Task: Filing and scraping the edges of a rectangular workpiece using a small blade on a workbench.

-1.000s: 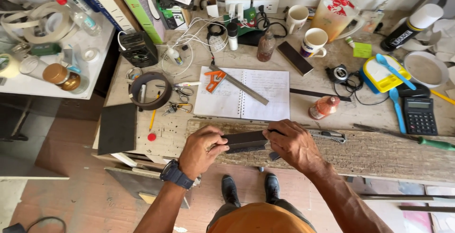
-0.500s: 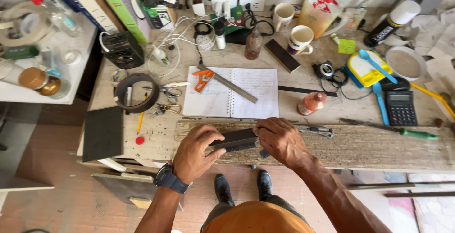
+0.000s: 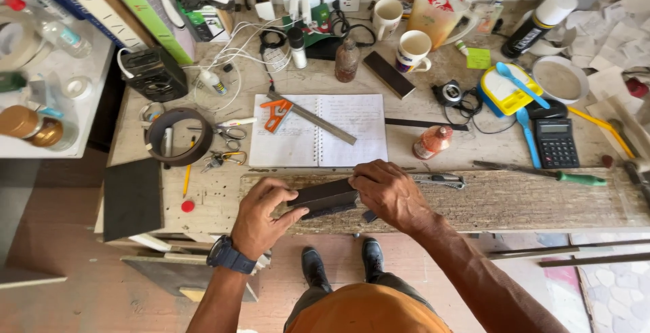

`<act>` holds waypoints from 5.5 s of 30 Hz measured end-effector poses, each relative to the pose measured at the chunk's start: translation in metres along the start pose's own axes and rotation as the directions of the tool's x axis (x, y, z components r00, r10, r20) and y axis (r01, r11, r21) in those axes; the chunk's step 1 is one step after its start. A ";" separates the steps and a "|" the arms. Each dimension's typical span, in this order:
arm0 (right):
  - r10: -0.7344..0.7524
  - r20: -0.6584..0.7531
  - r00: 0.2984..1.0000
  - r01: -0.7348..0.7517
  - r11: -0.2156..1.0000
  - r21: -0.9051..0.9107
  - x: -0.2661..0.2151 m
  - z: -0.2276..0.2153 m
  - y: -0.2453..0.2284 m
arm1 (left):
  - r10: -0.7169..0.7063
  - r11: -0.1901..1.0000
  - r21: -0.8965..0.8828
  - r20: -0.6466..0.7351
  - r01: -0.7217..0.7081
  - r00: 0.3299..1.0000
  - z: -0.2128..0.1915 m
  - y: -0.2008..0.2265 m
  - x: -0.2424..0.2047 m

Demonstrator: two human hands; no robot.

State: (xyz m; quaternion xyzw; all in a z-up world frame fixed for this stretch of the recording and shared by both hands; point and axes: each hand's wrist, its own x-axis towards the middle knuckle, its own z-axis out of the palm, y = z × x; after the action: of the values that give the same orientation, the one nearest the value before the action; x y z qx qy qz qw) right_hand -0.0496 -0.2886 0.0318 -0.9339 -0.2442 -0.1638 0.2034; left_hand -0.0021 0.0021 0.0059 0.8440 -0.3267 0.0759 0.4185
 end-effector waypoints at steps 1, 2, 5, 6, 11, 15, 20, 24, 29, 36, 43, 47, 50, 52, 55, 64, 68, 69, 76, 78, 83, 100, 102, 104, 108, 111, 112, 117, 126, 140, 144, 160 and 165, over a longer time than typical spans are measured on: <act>-0.012 -0.022 1.000 0.012 1.000 0.019 0.000 0.001 0.002 | -0.015 0.996 -0.086 -0.027 0.013 1.000 -0.001 0.001 -0.001; -0.023 -0.044 0.999 0.025 0.999 0.038 0.000 0.003 0.004 | -0.032 0.985 -0.172 -0.054 0.023 0.998 -0.003 0.001 -0.003; -0.027 -0.037 0.999 0.029 0.998 0.064 -0.007 0.011 0.012 | -0.062 0.964 -0.265 -0.097 0.034 0.993 0.001 0.000 -0.005; -0.040 -0.037 0.999 0.043 0.996 0.074 -0.004 0.008 0.009 | -0.070 0.966 -0.254 -0.105 0.041 0.992 -0.002 0.002 -0.005; 0.021 0.043 0.999 -0.025 0.996 0.082 0.001 -0.008 0.001 | -0.113 0.931 -0.353 -0.050 0.088 0.992 -0.001 0.007 -0.001; 0.037 0.064 0.997 -0.042 0.995 0.086 0.002 -0.011 -0.002 | -0.086 0.932 -0.354 0.009 0.084 0.996 -0.007 0.019 0.003; 0.046 0.095 0.994 -0.056 0.993 0.100 0.000 -0.008 0.004 | -0.087 0.934 -0.340 0.087 0.112 0.992 -0.010 0.022 0.008; 0.053 0.125 0.991 -0.067 0.991 0.117 0.002 -0.013 0.002 | -0.209 0.878 -0.419 0.098 0.231 0.973 0.006 0.003 -0.011; 0.115 0.231 0.966 -0.209 0.875 0.437 0.021 -0.043 -0.008 | -0.311 0.731 -0.596 0.143 0.332 0.940 0.048 -0.001 -0.019; 0.280 0.552 0.785 -0.586 0.625 0.517 0.037 -0.040 0.032 | -0.348 0.738 -0.614 0.007 0.279 0.937 0.063 -0.001 -0.018; 0.264 0.790 0.553 -0.645 0.735 0.206 0.073 -0.051 0.021 | -0.326 0.740 -0.633 -0.041 0.228 0.944 0.062 0.005 -0.021; 0.242 0.813 0.529 -0.553 0.825 0.115 0.102 -0.049 -0.020 | -0.323 0.765 -0.604 -0.059 0.224 0.945 0.061 0.008 -0.020; 0.187 0.813 0.551 -0.492 0.860 0.135 0.113 -0.034 -0.036 | -0.295 0.794 -0.564 -0.031 0.227 0.955 0.059 0.008 -0.021; 0.175 0.809 0.561 -0.484 0.862 0.149 0.118 -0.021 -0.044 | -0.288 0.808 -0.543 -0.030 0.227 0.957 0.066 0.002 -0.024; 0.154 0.804 0.574 -0.473 0.864 0.173 0.126 -0.006 -0.054 | -0.276 0.839 -0.492 -0.019 0.231 0.961 0.073 -0.004 -0.026; 0.151 0.699 0.699 -0.387 0.902 0.192 0.125 0.006 -0.056 | -0.187 0.838 -0.527 -0.034 0.141 0.982 0.055 -0.010 -0.015; 0.132 0.704 0.697 -0.427 0.866 0.261 0.102 0.002 -0.039 | -0.180 0.869 -0.465 0.018 0.168 0.983 0.037 0.008 -0.008; 0.146 0.688 0.711 -0.429 0.865 0.260 0.094 -0.009 -0.024 | -0.156 0.875 -0.460 0.024 0.150 0.987 0.039 0.005 -0.006; 0.110 0.709 0.696 -0.534 0.740 0.409 0.057 -0.050 0.030 | -0.278 0.801 -0.541 0.043 0.256 0.960 0.042 0.002 -0.011; 0.074 0.735 0.674 -0.550 0.715 0.432 0.059 -0.051 0.030 | -0.296 0.782 -0.560 0.054 0.275 0.954 0.042 0.004 -0.012; 0.143 0.795 0.589 -0.578 0.762 0.291 0.070 -0.051 0.022 | -0.294 0.777 -0.565 0.064 0.277 0.954 0.052 -0.005 -0.020; 0.083 0.780 0.620 -0.409 0.883 0.232 0.129 0.008 -0.059 | -0.216 0.823 -0.533 0.026 0.196 0.976 0.072 -0.028 -0.031; 0.103 0.746 0.657 -0.406 0.883 0.236 0.123 0.016 -0.056 | -0.167 0.828 -0.538 0.029 0.156 0.986 0.064 -0.024 -0.028; 0.094 0.707 0.701 -0.458 0.819 0.346 0.114 0.024 -0.047 | -0.223 0.851 -0.471 0.074 0.231 0.972 0.053 -0.014 -0.024; 0.193 0.675 0.713 -0.476 0.839 0.263 0.083 -0.052 -0.033 | -0.233 0.869 -0.413 0.144 0.272 0.962 0.102 -0.075 -0.062; 0.341 0.691 0.638 -0.632 0.744 0.216 0.024 -0.069 0.010 | -0.308 0.833 -0.439 0.140 0.338 0.941 0.125 -0.106 -0.076; 0.396 0.635 0.663 -0.697 0.637 0.330 0.003 -0.063 0.025 | -0.318 0.739 -0.566 0.186 0.366 0.930 0.105 -0.079 -0.061; 0.562 0.575 0.595 -0.772 0.198 0.604 -0.040 -0.052 0.061 | -0.368 0.553 -0.600 0.447 0.578 0.816 0.056 -0.011 -0.036; 0.300 0.885 0.355 -0.768 -0.446 0.459 -0.104 -0.016 0.081 | -0.657 -0.194 -0.628 0.654 0.753 0.375 0.078 0.003 -0.054; 0.639 0.193 0.744 -0.615 0.769 -0.176 -0.181 0.039 0.170 | -0.550 -0.239 -0.763 0.616 0.600 0.565 0.041 0.014 -0.043; 0.580 0.074 0.812 -0.562 0.809 -0.171 -0.186 0.056 0.179 | -0.578 0.147 -0.724 0.490 0.674 0.652 0.023 0.041 -0.032; 0.948 -0.217 0.231 -0.791 0.313 0.525 -0.315 0.035 0.030 | -0.244 0.811 0.559 0.592 -0.173 0.769 0.085 0.070 0.036; 0.977 -0.057 0.206 -0.805 0.202 0.558 -0.320 0.080 -0.053 | -0.340 0.781 0.616 0.558 -0.103 0.757 0.056 0.075 0.057</act>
State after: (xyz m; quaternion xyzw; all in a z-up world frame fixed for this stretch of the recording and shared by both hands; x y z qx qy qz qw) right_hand -0.3252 -0.3340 -0.1512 -0.7675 0.3813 -0.1416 0.4955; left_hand -0.0124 -0.1014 0.0423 0.9258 -0.3490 -0.1446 -0.0119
